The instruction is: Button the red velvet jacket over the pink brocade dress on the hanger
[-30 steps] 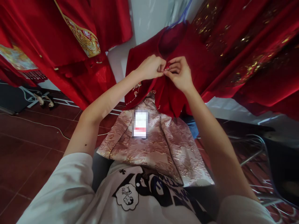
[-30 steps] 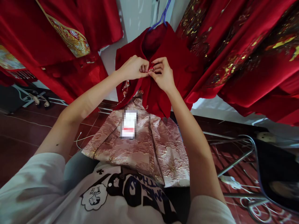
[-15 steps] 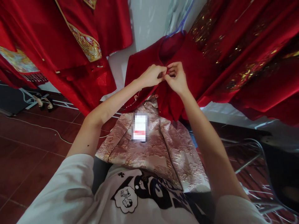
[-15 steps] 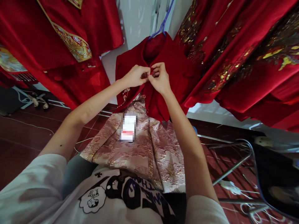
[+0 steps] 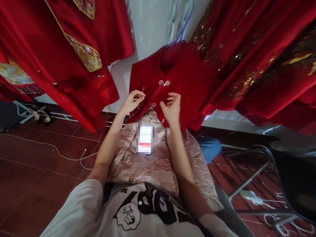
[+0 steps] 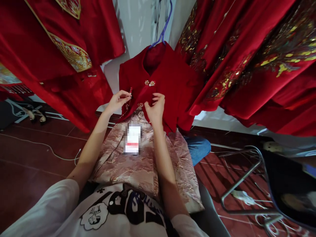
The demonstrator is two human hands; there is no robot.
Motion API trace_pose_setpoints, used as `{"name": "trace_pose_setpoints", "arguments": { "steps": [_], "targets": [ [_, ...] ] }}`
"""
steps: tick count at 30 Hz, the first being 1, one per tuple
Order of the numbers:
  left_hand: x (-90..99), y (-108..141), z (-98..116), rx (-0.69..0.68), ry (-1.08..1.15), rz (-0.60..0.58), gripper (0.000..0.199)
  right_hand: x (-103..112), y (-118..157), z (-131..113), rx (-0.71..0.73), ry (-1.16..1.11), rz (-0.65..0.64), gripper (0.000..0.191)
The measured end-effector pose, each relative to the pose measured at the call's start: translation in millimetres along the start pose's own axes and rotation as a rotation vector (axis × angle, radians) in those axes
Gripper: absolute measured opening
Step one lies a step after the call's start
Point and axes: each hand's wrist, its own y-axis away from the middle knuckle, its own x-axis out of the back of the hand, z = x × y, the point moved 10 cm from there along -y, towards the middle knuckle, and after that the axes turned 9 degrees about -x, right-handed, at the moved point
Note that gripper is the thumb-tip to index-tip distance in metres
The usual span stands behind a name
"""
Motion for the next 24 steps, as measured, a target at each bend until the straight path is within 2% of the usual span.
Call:
{"name": "trace_pose_setpoints", "arguments": {
  "steps": [2, 3, 6, 8, 9, 13, 16, 18, 21, 23, 24],
  "targets": [
    [3.0, -3.7, -8.7, 0.035, 0.020, 0.034, 0.009, -24.6, 25.6, -7.9, 0.029, 0.107, -0.055, 0.041],
    [4.2, -4.0, -13.9, 0.064, 0.034, 0.065, 0.011, -36.7, 36.7, -8.9, 0.024, 0.171, -0.088, 0.047],
    [10.5, 3.3, -30.7, 0.165, 0.079, 0.234, 0.021, -50.3, 58.0, -2.8, -0.040, 0.327, -0.073, 0.063],
    [9.3, 10.3, -38.3, 0.213, 0.113, 0.314, 0.030, -46.6, 60.9, 5.1, -0.084, 0.363, -0.021, 0.069],
    [4.9, 12.5, -40.2, 0.230, 0.137, 0.316, 0.035, -43.5, 59.0, 9.9, -0.103, 0.366, 0.003, 0.069],
    [-17.7, 15.4, -36.0, 0.262, 0.207, 0.211, 0.052, -28.4, 37.2, 32.8, -0.188, 0.373, 0.118, 0.070],
    [-22.9, 15.8, -27.1, 0.240, 0.203, 0.174, 0.058, -23.8, 21.3, 47.1, -0.216, 0.401, 0.151, 0.074],
    [-22.8, 15.5, -22.6, 0.224, 0.198, 0.161, 0.058, -19.6, 17.9, 50.4, -0.182, 0.386, 0.176, 0.067],
    [-18.7, 13.9, -15.9, 0.195, 0.171, 0.168, 0.060, 1.4, 26.2, 47.2, -0.086, 0.258, 0.322, 0.048],
    [-16.3, 12.6, -10.9, 0.181, 0.167, 0.183, 0.060, 14.4, 35.1, 43.1, -0.017, 0.176, 0.403, 0.044],
    [-15.5, 12.1, -8.4, 0.176, 0.176, 0.192, 0.058, 16.1, 37.6, 40.6, 0.014, 0.161, 0.404, 0.044]
  ]
}}
